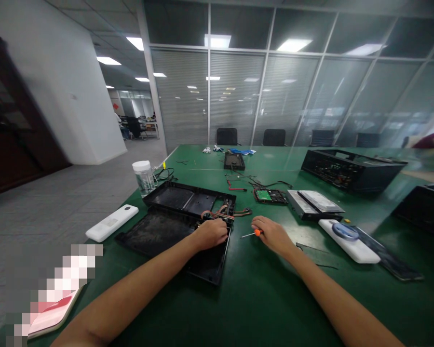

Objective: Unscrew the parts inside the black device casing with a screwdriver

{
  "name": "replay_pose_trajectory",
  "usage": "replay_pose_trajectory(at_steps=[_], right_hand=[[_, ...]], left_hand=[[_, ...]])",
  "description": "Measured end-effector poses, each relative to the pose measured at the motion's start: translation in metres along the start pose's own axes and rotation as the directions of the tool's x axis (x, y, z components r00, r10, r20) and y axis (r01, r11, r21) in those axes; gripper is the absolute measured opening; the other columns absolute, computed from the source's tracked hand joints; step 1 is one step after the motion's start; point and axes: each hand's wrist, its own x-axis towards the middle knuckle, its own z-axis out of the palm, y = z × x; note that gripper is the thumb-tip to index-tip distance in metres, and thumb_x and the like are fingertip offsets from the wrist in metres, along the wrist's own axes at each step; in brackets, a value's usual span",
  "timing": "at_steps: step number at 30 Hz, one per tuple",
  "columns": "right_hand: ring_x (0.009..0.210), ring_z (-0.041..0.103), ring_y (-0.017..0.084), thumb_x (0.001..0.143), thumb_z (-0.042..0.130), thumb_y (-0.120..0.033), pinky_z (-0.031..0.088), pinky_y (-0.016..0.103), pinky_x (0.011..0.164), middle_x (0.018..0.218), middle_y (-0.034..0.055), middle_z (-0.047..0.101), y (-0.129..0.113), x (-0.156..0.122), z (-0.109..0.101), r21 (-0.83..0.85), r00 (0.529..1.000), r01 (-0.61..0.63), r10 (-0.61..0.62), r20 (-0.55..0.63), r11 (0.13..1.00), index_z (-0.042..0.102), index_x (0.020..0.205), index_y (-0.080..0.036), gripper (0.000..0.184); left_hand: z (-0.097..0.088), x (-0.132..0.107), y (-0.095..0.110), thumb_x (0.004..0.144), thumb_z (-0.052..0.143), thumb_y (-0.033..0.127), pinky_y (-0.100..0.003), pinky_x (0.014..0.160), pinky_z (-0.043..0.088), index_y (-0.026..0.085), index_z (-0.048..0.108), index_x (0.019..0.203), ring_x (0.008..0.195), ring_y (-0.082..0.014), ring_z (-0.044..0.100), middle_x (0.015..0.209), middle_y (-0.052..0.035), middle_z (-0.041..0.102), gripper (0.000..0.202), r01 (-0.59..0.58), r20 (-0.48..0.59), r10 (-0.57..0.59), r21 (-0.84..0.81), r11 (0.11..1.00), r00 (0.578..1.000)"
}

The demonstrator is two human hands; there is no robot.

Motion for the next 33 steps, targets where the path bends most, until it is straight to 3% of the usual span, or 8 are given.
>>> replay_pose_trajectory(at_steps=[12, 15, 18, 21, 24, 28, 31, 33], right_hand=[[0.085, 0.056, 0.019, 0.087, 0.039, -0.027, 0.041, 0.03, 0.074, 0.092, 0.0068, 0.062, -0.001, -0.001, -0.003, 0.033, 0.997, -0.073, 0.072, 0.019, 0.997, 0.057, 0.095, -0.02, 0.021], [0.067, 0.055, 0.016, 0.082, 0.044, -0.034, 0.041, 0.026, 0.061, 0.077, 0.002, 0.059, 0.002, -0.001, 0.001, 0.166, 0.969, -0.245, 0.242, 0.042, 0.955, 0.051, 0.094, -0.02, 0.019], [0.057, 0.048, 0.013, 0.073, 0.05, -0.028, 0.039, 0.024, 0.053, 0.068, -0.0022, 0.051, 0.009, -0.001, 0.007, 0.292, 0.92, -0.385, 0.389, 0.049, 0.875, 0.044, 0.088, -0.02, 0.018], [0.064, 0.048, 0.013, 0.069, 0.05, -0.023, 0.041, 0.025, 0.059, 0.074, -0.0007, 0.05, 0.016, 0.001, 0.008, 0.402, 0.914, -0.364, 0.405, -0.019, 0.84, 0.042, 0.089, -0.019, 0.022], [0.065, 0.049, 0.013, 0.075, 0.047, -0.031, 0.041, 0.025, 0.058, 0.081, 0.0014, 0.054, 0.017, 0.002, 0.001, 0.578, 0.914, -0.306, 0.404, -0.045, 0.757, 0.045, 0.096, -0.019, 0.024], [0.043, 0.038, 0.01, 0.083, 0.04, -0.044, 0.029, 0.021, 0.04, 0.056, -0.0043, 0.046, 0.011, 0.001, -0.013, 0.761, 0.86, -0.285, 0.506, -0.064, 0.582, 0.049, 0.086, -0.019, 0.027], [0.042, 0.036, 0.009, 0.081, 0.043, -0.048, 0.026, 0.02, 0.039, 0.052, -0.0056, 0.037, 0.003, -0.001, -0.016, 0.789, 0.821, -0.26, 0.558, -0.123, 0.557, 0.048, 0.072, -0.019, 0.031], [0.044, 0.038, 0.009, 0.082, 0.041, -0.049, 0.028, 0.02, 0.04, 0.053, -0.0049, 0.038, -0.002, -0.001, -0.014, 0.785, 0.831, -0.255, 0.543, -0.121, 0.564, 0.049, 0.071, -0.019, 0.033]], left_hand=[[-0.002, -0.002, -0.001, 0.084, 0.049, 0.023, -0.025, 0.077, 0.043, 0.013, 0.059, 0.075, 0.087, -0.0158, 0.053, 0.089, -0.0066, 0.059, 0.016, 0.035, 0.009, -0.034, -0.119, 0.992, 0.999], [-0.007, -0.003, -0.005, 0.081, 0.05, 0.016, -0.024, 0.082, 0.041, 0.014, 0.061, 0.077, 0.092, -0.0155, 0.052, 0.098, -0.0054, 0.059, 0.012, -0.052, 0.0, 0.052, -0.177, 0.983, 0.999], [-0.012, -0.004, -0.008, 0.08, 0.05, 0.012, -0.025, 0.085, 0.04, 0.015, 0.061, 0.078, 0.095, -0.0161, 0.05, 0.095, -0.0038, 0.061, 0.012, -0.148, 0.016, 0.155, -0.198, 0.969, 0.988], [-0.013, -0.004, -0.01, 0.081, 0.048, 0.012, -0.025, 0.083, 0.039, 0.015, 0.061, 0.076, 0.091, -0.0162, 0.05, 0.088, -0.0037, 0.062, 0.014, -0.162, 0.035, 0.172, -0.193, 0.968, 0.984], [-0.011, -0.004, -0.01, 0.082, 0.046, 0.012, -0.026, 0.082, 0.039, 0.016, 0.059, 0.074, 0.088, -0.0157, 0.051, 0.085, -0.0038, 0.062, 0.016, -0.162, 0.043, 0.174, -0.204, 0.966, 0.984], [-0.01, -0.006, -0.01, 0.082, 0.049, 0.014, -0.025, 0.079, 0.04, 0.016, 0.057, 0.084, 0.086, -0.0153, 0.053, 0.087, -0.0043, 0.06, 0.008, -0.056, 0.034, 0.066, -0.244, 0.968, 0.997], [-0.011, -0.007, -0.009, 0.078, 0.056, 0.015, -0.024, 0.075, 0.04, 0.016, 0.051, 0.091, 0.086, -0.0152, 0.054, 0.092, -0.0042, 0.059, 0.014, 0.066, 0.021, -0.062, -0.31, 0.948, 0.998], [-0.011, -0.007, -0.008, 0.076, 0.058, 0.014, -0.024, 0.076, 0.04, 0.016, 0.047, 0.094, 0.089, -0.0158, 0.054, 0.091, -0.0039, 0.06, 0.021, 0.099, 0.029, -0.095, -0.359, 0.928, 0.995]])
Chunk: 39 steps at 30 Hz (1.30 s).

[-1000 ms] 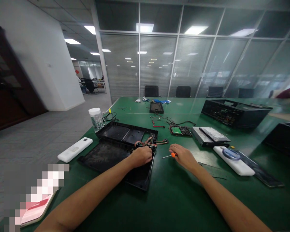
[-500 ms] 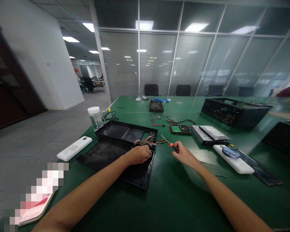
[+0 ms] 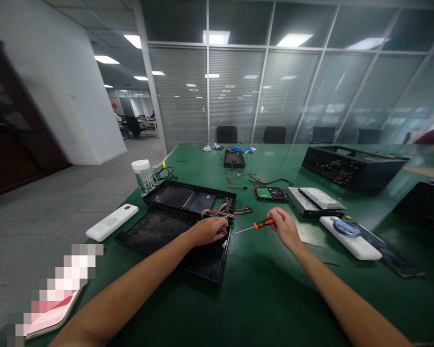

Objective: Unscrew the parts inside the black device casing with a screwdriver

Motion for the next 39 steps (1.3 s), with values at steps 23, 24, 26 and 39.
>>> replay_pose_trajectory(at_steps=[23, 24, 26, 39], right_hand=[[0.058, 0.049, 0.013, 0.087, 0.034, -0.042, 0.035, 0.023, 0.056, 0.064, -0.0007, 0.052, -0.009, -0.01, 0.015, -0.375, 0.967, 0.246, -0.196, 0.165, 0.894, 0.054, 0.079, -0.018, 0.032], [0.058, 0.049, 0.013, 0.087, 0.034, -0.042, 0.035, 0.023, 0.056, 0.063, -0.0005, 0.053, -0.013, -0.01, 0.015, -0.399, 0.963, 0.257, -0.201, 0.178, 0.88, 0.054, 0.079, -0.017, 0.033], [0.057, 0.051, 0.013, 0.087, 0.033, -0.042, 0.034, 0.022, 0.056, 0.063, -0.0001, 0.055, -0.024, -0.01, 0.015, -0.468, 0.953, 0.292, -0.21, 0.22, 0.834, 0.055, 0.079, -0.017, 0.034], [0.073, 0.06, 0.018, 0.09, 0.027, -0.037, 0.033, 0.024, 0.061, 0.083, 0.0048, 0.066, -0.137, 0.023, 0.047, -0.711, 0.795, 0.51, 0.049, 0.605, 0.484, 0.052, 0.106, -0.021, 0.033]], left_hand=[[0.001, 0.0, -0.003, 0.079, 0.057, 0.015, -0.025, 0.082, 0.038, 0.018, 0.046, 0.107, 0.096, -0.0168, 0.056, 0.094, -0.0019, 0.065, 0.03, -0.036, 0.014, 0.037, -0.042, 0.998, 0.999], [0.001, 0.0, -0.002, 0.079, 0.057, 0.015, -0.025, 0.082, 0.038, 0.019, 0.046, 0.107, 0.096, -0.0168, 0.056, 0.094, -0.0018, 0.065, 0.03, -0.035, 0.015, 0.036, -0.039, 0.999, 0.999], [0.001, 0.0, -0.002, 0.079, 0.057, 0.015, -0.025, 0.081, 0.038, 0.018, 0.046, 0.107, 0.095, -0.0169, 0.057, 0.094, -0.0018, 0.065, 0.031, -0.036, 0.014, 0.036, -0.029, 0.999, 0.999], [0.005, 0.0, -0.004, 0.078, 0.059, 0.016, -0.025, 0.08, 0.039, 0.018, 0.047, 0.107, 0.095, -0.018, 0.057, 0.092, -0.0022, 0.065, 0.031, -0.016, 0.003, 0.016, -0.007, 1.0, 1.0]])
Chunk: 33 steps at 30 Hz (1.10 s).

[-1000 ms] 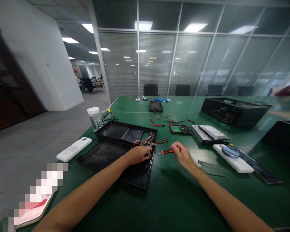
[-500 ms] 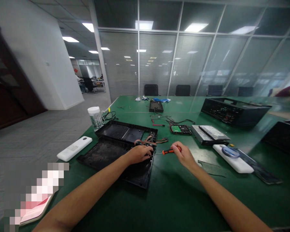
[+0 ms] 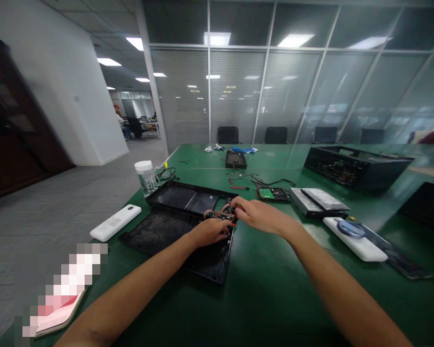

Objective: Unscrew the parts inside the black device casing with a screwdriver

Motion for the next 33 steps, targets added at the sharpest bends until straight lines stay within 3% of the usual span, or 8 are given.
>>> replay_pose_trajectory(at_steps=[5, 9, 13, 18, 22, 25, 30, 33], right_hand=[[0.081, 0.061, 0.025, 0.091, 0.019, -0.045, 0.036, 0.03, 0.066, 0.086, 0.0136, 0.065, 0.0011, 0.0097, 0.0008, -0.138, 0.98, -0.196, 0.19, -0.054, 0.971, 0.058, 0.092, -0.015, 0.049], [0.075, 0.061, 0.021, 0.091, 0.023, -0.04, 0.037, 0.028, 0.063, 0.085, 0.008, 0.065, 0.0028, 0.0048, 0.0004, 0.023, 0.999, -0.041, 0.04, 0.023, 0.999, 0.052, 0.105, -0.019, 0.039], [0.077, 0.06, 0.024, 0.09, 0.022, -0.048, 0.036, 0.031, 0.065, 0.082, 0.012, 0.065, 0.0023, 0.0023, -0.0015, -0.05, 0.988, -0.155, 0.155, -0.01, 0.987, 0.059, 0.088, -0.016, 0.049], [0.073, 0.059, 0.019, 0.09, 0.026, -0.045, 0.034, 0.027, 0.062, 0.084, 0.0075, 0.065, 0.0018, 0.0049, -0.0014, 0.045, 0.997, -0.075, 0.073, 0.036, 0.996, 0.056, 0.098, -0.019, 0.041], [0.075, 0.059, 0.023, 0.09, 0.021, -0.049, 0.034, 0.029, 0.063, 0.082, 0.0112, 0.064, 0.0033, 0.0066, 0.0015, -0.047, 0.984, -0.176, 0.175, -0.023, 0.983, 0.057, 0.09, -0.016, 0.048], [0.073, 0.059, 0.02, 0.09, 0.024, -0.044, 0.034, 0.027, 0.061, 0.083, 0.0072, 0.065, 0.0028, 0.0066, 0.0027, 0.023, 0.996, -0.094, 0.094, 0.003, 0.995, 0.052, 0.103, -0.019, 0.04], [0.075, 0.059, 0.022, 0.089, 0.022, -0.05, 0.033, 0.028, 0.062, 0.081, 0.0107, 0.064, -0.0001, 0.0044, 0.0004, -0.043, 0.988, -0.151, 0.15, -0.039, 0.988, 0.057, 0.088, -0.016, 0.049], [0.069, 0.058, 0.018, 0.089, 0.03, -0.041, 0.032, 0.025, 0.058, 0.08, 0.0059, 0.063, 0.0007, 0.002, -0.0013, 0.097, 0.998, -0.063, 0.062, 0.022, 0.993, 0.052, 0.1, -0.018, 0.034]], left_hand=[[0.0029, 0.0011, -0.0031, 0.078, 0.06, 0.017, -0.025, 0.081, 0.039, 0.018, 0.044, 0.112, 0.096, -0.0178, 0.057, 0.094, -0.0028, 0.065, 0.037, 0.015, 0.003, -0.015, -0.013, 1.0, 1.0], [0.0038, 0.0015, -0.004, 0.078, 0.06, 0.017, -0.025, 0.08, 0.039, 0.018, 0.046, 0.108, 0.095, -0.0177, 0.057, 0.094, -0.0027, 0.065, 0.033, 0.012, -0.008, -0.012, -0.019, 1.0, 1.0], [0.002, 0.0012, -0.0021, 0.078, 0.059, 0.016, -0.025, 0.081, 0.039, 0.018, 0.043, 0.113, 0.094, -0.0175, 0.057, 0.094, -0.0022, 0.065, 0.039, 0.003, -0.014, -0.004, -0.033, 0.999, 1.0], [0.0025, 0.0012, -0.002, 0.077, 0.06, 0.016, -0.026, 0.08, 0.039, 0.018, 0.045, 0.11, 0.094, -0.0183, 0.057, 0.092, -0.0024, 0.065, 0.036, 0.013, -0.014, -0.013, -0.016, 1.0, 1.0], [0.0044, 0.0016, -0.0038, 0.077, 0.06, 0.015, -0.026, 0.081, 0.039, 0.017, 0.045, 0.109, 0.095, -0.0186, 0.057, 0.093, -0.0027, 0.065, 0.036, 0.008, -0.01, -0.008, -0.015, 1.0, 1.0], [0.0045, 0.0019, -0.004, 0.077, 0.06, 0.016, -0.026, 0.08, 0.039, 0.017, 0.046, 0.108, 0.094, -0.0185, 0.057, 0.093, -0.0029, 0.065, 0.035, 0.012, -0.002, -0.012, -0.016, 1.0, 1.0], [0.0028, 0.0016, -0.0026, 0.077, 0.06, 0.017, -0.026, 0.08, 0.039, 0.017, 0.047, 0.105, 0.093, -0.0185, 0.058, 0.093, -0.0031, 0.065, 0.031, 0.013, 0.002, -0.013, -0.016, 1.0, 1.0], [0.0026, 0.0015, -0.0027, 0.077, 0.06, 0.017, -0.026, 0.079, 0.039, 0.018, 0.047, 0.105, 0.093, -0.0187, 0.057, 0.092, -0.0027, 0.064, 0.031, 0.019, 0.001, -0.019, -0.015, 1.0, 1.0]])
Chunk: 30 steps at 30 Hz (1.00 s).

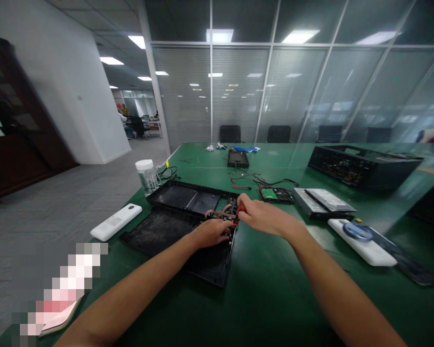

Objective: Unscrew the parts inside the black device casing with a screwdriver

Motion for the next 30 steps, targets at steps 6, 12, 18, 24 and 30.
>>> replay_pose_trajectory(at_steps=[6, 12, 18, 24, 30], right_hand=[[0.071, 0.057, 0.02, 0.089, 0.026, -0.049, 0.033, 0.027, 0.059, 0.074, 0.0079, 0.062, 0.008, 0.005, 0.003, -0.078, 0.997, -0.031, 0.026, -0.068, 0.996, 0.059, 0.081, -0.017, 0.046], [0.052, 0.05, 0.012, 0.087, 0.032, -0.047, 0.037, 0.023, 0.051, 0.059, 0.0002, 0.054, 0.05, 0.005, 0.0, 0.422, 0.999, 0.049, -0.036, -0.038, 0.906, 0.059, 0.081, -0.017, 0.042], [0.047, 0.045, 0.011, 0.086, 0.034, -0.045, 0.035, 0.022, 0.038, 0.066, 0.0014, 0.054, 0.086, -0.023, 0.015, 0.962, 0.957, 0.089, 0.247, -0.155, 0.259, 0.052, 0.106, -0.018, 0.038], [0.067, 0.055, 0.013, 0.076, 0.058, -0.034, 0.046, 0.025, 0.053, 0.092, 0.0044, 0.056, 0.063, -0.05, 0.066, 0.981, 0.954, 0.18, 0.232, -0.191, 0.068, 0.051, 0.099, -0.023, 0.027], [0.056, 0.052, 0.01, 0.089, 0.035, -0.042, 0.043, 0.024, 0.051, 0.086, 0.0045, 0.057, -0.004, -0.072, 0.092, 0.805, 0.983, 0.184, -0.1, -0.155, 0.564, 0.053, 0.092, -0.018, 0.03]], left_hand=[[0.001, 0.0, 0.0, 0.077, 0.059, 0.015, -0.026, 0.079, 0.039, 0.018, 0.045, 0.11, 0.093, -0.0183, 0.057, 0.092, -0.0027, 0.064, 0.036, -0.028, -0.006, 0.028, -0.004, 1.0, 1.0], [-0.004, -0.001, 0.005, 0.081, 0.053, 0.016, -0.025, 0.081, 0.039, 0.018, 0.049, 0.106, 0.09, -0.0163, 0.057, 0.092, -0.0025, 0.063, 0.025, -0.041, -0.041, 0.04, -0.026, 0.999, 0.998], [-0.008, -0.004, 0.005, 0.079, 0.056, 0.019, -0.022, 0.074, 0.04, 0.019, 0.061, 0.087, 0.079, -0.0145, 0.056, 0.081, -0.0016, 0.062, 0.009, -0.139, 0.039, 0.139, -0.009, 0.99, 0.989], [-0.015, -0.007, 0.011, 0.074, 0.056, 0.016, -0.022, 0.073, 0.041, 0.021, 0.065, 0.089, 0.077, -0.0143, 0.055, 0.081, -0.0022, 0.061, 0.018, -0.175, 0.071, 0.175, -0.01, 0.985, 0.982], [-0.054, -0.006, -0.006, 0.072, 0.048, 0.011, -0.024, 0.08, 0.039, 0.02, 0.062, 0.097, 0.083, -0.0155, 0.054, 0.087, -0.0028, 0.06, 0.03, -0.002, -0.08, 0.007, 0.063, 0.998, 0.997]])
